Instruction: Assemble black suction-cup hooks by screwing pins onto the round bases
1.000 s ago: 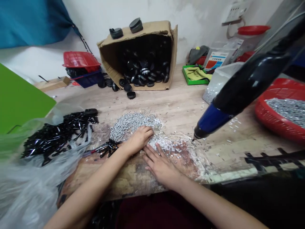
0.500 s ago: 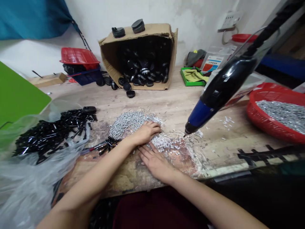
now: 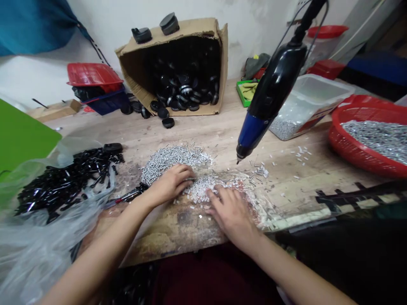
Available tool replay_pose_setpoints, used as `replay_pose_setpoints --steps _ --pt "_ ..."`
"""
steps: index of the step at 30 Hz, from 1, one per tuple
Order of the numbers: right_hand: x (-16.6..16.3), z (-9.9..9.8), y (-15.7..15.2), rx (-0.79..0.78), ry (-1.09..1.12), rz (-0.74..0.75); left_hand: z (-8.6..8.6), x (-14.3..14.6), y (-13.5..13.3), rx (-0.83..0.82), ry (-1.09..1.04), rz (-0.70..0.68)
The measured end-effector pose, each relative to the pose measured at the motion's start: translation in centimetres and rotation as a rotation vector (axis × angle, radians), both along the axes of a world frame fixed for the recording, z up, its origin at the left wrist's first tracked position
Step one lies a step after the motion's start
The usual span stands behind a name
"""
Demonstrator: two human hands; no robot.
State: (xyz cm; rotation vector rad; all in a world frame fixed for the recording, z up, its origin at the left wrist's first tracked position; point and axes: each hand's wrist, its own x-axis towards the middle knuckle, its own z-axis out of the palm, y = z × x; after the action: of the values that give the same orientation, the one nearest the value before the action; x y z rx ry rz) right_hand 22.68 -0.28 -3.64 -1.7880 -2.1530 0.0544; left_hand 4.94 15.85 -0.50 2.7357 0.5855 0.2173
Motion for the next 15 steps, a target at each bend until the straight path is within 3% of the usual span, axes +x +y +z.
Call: replay_pose_setpoints --steps 3,7,15 --pt "0.9 0.2 0.4 -0.131 -0.013 -0.113 -1.0 0.6 -1.1 -0.078 -0.033 0.01" --pt "0.5 -0.2 2.1 -0.171 0.005 -0.062 -1.8 0.5 -2.5 -0.059 -0.081 0.109" --pt "1.1 2.2 0.4 -0.266 0.179 -0.037 -1.7 -3.9 -7.3 -0.093 -0.073 0.336"
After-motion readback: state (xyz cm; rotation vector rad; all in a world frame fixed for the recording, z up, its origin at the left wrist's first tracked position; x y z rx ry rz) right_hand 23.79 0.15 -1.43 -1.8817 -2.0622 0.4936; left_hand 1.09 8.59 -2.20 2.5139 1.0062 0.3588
